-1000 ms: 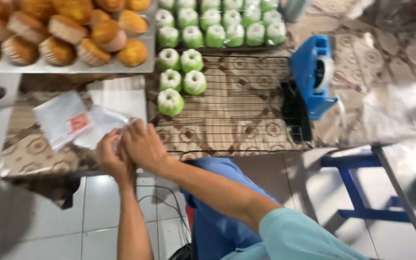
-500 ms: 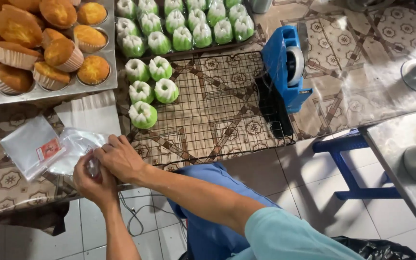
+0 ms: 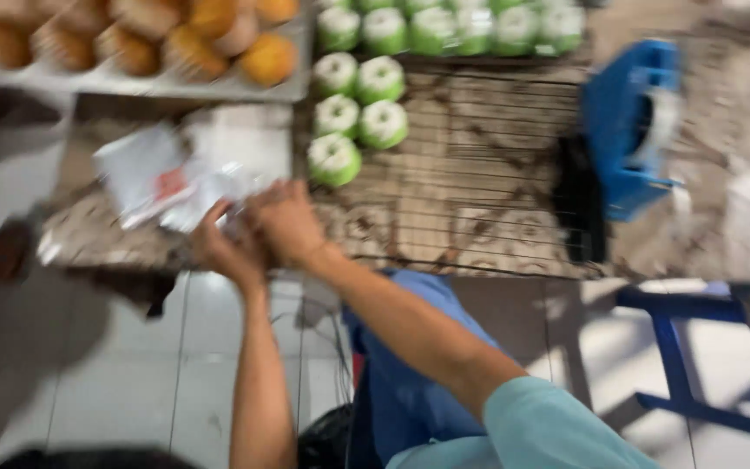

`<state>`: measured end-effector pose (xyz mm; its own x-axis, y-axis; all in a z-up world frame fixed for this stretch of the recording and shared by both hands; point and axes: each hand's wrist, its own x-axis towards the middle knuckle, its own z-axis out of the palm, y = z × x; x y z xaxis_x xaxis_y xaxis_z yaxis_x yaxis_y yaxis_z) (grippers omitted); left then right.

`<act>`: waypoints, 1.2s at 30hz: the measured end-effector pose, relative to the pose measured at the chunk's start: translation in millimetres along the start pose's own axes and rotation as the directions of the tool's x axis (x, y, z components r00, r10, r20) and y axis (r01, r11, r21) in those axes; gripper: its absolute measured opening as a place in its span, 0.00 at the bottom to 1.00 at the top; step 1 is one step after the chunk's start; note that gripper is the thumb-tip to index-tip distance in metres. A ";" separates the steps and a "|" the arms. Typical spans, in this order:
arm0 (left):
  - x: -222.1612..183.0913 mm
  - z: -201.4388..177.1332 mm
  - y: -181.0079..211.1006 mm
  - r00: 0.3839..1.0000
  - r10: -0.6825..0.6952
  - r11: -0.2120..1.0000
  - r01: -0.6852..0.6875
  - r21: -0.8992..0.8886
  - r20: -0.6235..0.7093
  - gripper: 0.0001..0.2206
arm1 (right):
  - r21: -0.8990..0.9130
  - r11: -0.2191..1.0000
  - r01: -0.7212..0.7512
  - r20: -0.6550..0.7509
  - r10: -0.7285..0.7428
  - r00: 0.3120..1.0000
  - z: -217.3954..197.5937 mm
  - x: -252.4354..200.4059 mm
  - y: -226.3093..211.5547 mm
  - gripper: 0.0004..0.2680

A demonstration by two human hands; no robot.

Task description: Packaging individual green cakes into small plastic bags at a bakery workstation.

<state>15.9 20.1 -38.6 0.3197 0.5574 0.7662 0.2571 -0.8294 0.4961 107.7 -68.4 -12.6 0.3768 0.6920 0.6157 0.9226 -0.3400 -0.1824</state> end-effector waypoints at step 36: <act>16.8 -27.2 59.7 0.990 -0.137 0.976 0.131 0.173 0.026 0.18 | 0.342 0.929 -0.142 0.137 0.100 0.985 -7.7 0.9 26.5 0.02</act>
<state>11.8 -21.1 15.0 0.3050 0.6669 0.6799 0.4502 -0.7301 0.5141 131.8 -81.8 -11.0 0.4749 0.7355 0.4831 0.8320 -0.1964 -0.5188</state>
